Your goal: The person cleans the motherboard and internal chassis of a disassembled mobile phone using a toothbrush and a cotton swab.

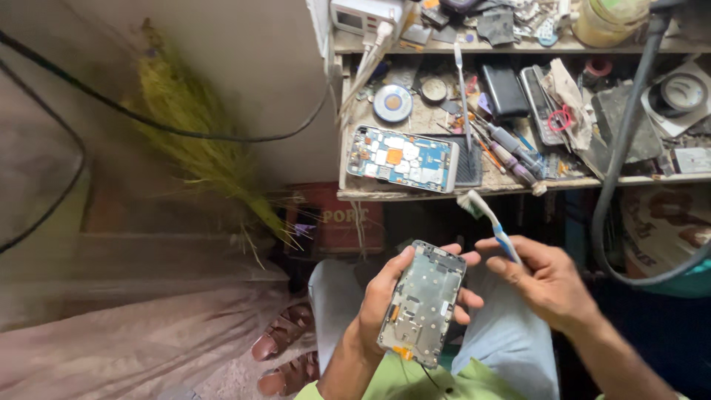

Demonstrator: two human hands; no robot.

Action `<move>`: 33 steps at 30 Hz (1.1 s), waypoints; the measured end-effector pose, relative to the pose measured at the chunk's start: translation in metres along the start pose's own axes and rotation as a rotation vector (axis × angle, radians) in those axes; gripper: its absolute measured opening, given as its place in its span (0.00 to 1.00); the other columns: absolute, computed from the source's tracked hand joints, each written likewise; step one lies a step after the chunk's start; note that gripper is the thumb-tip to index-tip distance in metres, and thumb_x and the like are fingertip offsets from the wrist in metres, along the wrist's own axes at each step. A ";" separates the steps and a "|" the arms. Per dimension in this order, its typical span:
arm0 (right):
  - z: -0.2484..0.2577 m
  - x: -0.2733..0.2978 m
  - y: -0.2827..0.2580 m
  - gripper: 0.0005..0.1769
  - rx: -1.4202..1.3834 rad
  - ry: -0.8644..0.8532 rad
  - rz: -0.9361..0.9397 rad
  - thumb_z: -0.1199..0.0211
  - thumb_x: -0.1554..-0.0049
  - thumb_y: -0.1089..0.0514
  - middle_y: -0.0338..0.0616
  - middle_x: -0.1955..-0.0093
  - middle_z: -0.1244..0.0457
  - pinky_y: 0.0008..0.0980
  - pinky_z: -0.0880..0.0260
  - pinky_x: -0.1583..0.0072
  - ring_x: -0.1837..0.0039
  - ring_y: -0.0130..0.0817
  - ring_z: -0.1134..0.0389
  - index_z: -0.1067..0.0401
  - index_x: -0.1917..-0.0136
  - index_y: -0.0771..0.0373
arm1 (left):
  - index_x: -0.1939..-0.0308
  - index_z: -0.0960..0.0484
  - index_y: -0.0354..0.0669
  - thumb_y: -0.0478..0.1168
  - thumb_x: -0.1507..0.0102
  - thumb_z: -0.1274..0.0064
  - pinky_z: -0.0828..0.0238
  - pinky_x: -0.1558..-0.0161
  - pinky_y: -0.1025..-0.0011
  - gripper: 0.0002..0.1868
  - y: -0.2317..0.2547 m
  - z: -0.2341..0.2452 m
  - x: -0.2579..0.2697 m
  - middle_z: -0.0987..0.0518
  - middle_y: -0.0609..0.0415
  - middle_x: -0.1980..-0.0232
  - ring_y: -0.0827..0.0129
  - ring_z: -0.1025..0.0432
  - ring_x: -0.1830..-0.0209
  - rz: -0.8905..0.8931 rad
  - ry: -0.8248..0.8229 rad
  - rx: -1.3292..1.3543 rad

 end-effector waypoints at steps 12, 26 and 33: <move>-0.027 0.023 0.084 0.10 -0.379 -0.022 -0.313 0.30 0.40 0.62 0.40 0.63 0.35 0.27 0.48 0.59 0.62 0.24 0.45 0.22 0.54 0.75 | 0.35 0.28 0.23 0.57 0.19 0.75 0.19 0.57 0.66 0.35 -0.008 0.030 0.014 0.19 0.27 0.52 0.52 0.19 0.58 0.277 0.097 -0.378; 0.002 0.035 -0.001 0.25 0.382 -0.011 0.154 0.37 0.44 0.59 0.37 0.63 0.32 0.26 0.32 0.63 0.65 0.24 0.35 0.27 0.32 0.58 | 0.25 0.35 0.18 0.60 0.21 0.78 0.20 0.54 0.71 0.42 -0.005 0.021 0.011 0.18 0.31 0.54 0.58 0.19 0.59 0.306 0.011 -0.296; 0.000 0.020 -0.058 0.27 0.725 -0.099 0.348 0.33 0.50 0.62 0.40 0.70 0.34 0.34 0.34 0.66 0.71 0.31 0.33 0.25 0.36 0.50 | 0.25 0.35 0.18 0.60 0.20 0.76 0.20 0.55 0.71 0.42 -0.004 0.025 0.015 0.18 0.32 0.54 0.59 0.19 0.60 0.325 0.040 -0.332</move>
Point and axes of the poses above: each hand's wrist, its own x-axis away from the middle knuckle, its own z-axis out of the back of the hand, y = z × x, the point moved 9 cm from there along -x, towards the middle knuckle
